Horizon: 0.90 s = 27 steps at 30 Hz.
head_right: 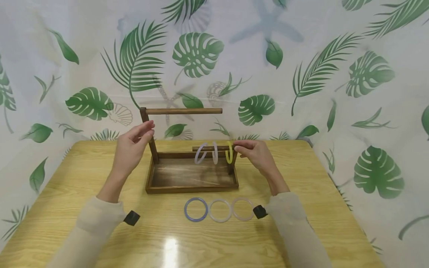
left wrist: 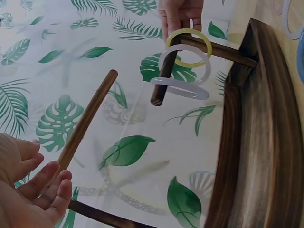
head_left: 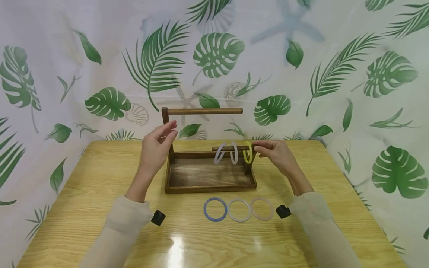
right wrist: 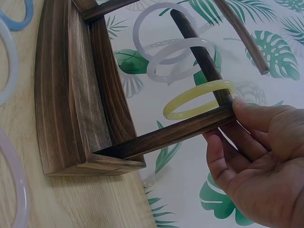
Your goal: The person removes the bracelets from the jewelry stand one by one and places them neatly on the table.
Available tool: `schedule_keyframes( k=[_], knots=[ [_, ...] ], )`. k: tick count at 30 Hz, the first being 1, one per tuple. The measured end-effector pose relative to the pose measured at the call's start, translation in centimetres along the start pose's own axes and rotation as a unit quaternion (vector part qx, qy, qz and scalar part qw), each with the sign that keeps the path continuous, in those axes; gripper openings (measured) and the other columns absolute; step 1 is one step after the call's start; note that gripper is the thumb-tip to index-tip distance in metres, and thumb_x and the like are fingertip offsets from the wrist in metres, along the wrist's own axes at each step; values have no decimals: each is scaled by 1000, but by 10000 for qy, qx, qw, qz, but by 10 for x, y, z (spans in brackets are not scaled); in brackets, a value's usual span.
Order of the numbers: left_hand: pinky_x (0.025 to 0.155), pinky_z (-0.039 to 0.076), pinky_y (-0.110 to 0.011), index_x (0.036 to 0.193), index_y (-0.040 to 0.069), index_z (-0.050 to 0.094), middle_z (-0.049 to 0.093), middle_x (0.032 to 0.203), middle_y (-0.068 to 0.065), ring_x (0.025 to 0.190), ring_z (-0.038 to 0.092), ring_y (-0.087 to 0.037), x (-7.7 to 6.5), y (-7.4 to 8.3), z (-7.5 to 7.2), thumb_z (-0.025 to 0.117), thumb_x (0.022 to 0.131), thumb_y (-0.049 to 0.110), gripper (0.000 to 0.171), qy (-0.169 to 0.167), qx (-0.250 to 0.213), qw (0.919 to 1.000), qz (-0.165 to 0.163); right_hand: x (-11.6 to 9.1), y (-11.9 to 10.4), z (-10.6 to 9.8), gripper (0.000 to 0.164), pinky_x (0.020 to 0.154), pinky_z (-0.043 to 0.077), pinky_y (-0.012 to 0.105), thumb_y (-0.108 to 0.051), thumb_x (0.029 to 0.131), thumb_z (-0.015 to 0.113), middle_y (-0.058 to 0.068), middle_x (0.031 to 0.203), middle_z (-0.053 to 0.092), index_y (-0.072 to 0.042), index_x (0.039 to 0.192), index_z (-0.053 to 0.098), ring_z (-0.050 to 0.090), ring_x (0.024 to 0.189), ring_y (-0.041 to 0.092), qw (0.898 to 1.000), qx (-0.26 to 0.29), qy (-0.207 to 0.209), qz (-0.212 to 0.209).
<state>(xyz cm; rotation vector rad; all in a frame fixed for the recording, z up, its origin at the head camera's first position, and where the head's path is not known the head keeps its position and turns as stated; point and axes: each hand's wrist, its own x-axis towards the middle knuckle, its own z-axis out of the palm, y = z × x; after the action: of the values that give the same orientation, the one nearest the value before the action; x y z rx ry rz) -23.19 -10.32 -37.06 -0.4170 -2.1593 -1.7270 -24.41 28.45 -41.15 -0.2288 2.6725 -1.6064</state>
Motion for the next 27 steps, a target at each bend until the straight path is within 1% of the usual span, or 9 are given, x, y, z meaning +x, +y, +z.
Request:
schedule_keyframes(
  k=[7, 12, 16, 18, 22, 27],
  knots=[
    [87, 52, -16, 136, 2, 67, 69, 131, -14, 115, 67, -24, -11, -11, 8, 65, 104, 14, 35, -218, -7, 9994, -273, 0, -1, 0, 40, 89, 56, 33, -28, 104, 66, 18, 134, 66, -2, 134, 69, 69, 95, 16, 10000, 85, -29, -24],
    [88, 53, -17, 136, -1, 66, 69, 131, -15, 115, 68, -27, -20, -17, 11, 65, 103, 11, 35, -351, -82, 9984, -440, 0, 0, 0, 40, 87, 56, 31, -28, 104, 66, 19, 134, 66, -1, 135, 68, 69, 94, 16, 9999, 128, -51, -51],
    [87, 53, -17, 135, -3, 66, 69, 130, -17, 113, 68, -30, -28, -23, 16, 67, 102, 8, 35, -396, -100, 9981, -467, 1, 1, 0, 40, 87, 56, 31, -28, 104, 66, 19, 134, 66, -1, 135, 68, 69, 94, 16, 9999, 111, -64, -50],
    [88, 53, -18, 134, -4, 66, 69, 129, -18, 113, 68, -30, -31, -26, 19, 67, 102, 8, 35, -423, -62, 9980, -466, 1, 1, 0, 41, 88, 56, 31, -28, 105, 65, 18, 135, 66, -2, 136, 67, 70, 94, 16, 9999, 77, -63, -29],
    [92, 54, -23, 135, -3, 66, 69, 130, -16, 114, 68, -29, -37, -30, 23, 66, 102, 9, 35, -535, -12, 9969, -570, 1, 1, 0, 41, 88, 56, 31, -28, 105, 65, 18, 136, 65, -2, 136, 67, 70, 94, 16, 9999, 80, -74, -3],
    [95, 55, -32, 135, -3, 66, 69, 130, -17, 114, 68, -28, -44, -32, 30, 67, 102, 9, 35, -675, -13, 9957, -633, 0, 0, 1, 41, 88, 56, 31, -29, 105, 65, 18, 137, 65, -2, 136, 67, 70, 94, 15, 9999, 79, -73, 4]
  ],
)
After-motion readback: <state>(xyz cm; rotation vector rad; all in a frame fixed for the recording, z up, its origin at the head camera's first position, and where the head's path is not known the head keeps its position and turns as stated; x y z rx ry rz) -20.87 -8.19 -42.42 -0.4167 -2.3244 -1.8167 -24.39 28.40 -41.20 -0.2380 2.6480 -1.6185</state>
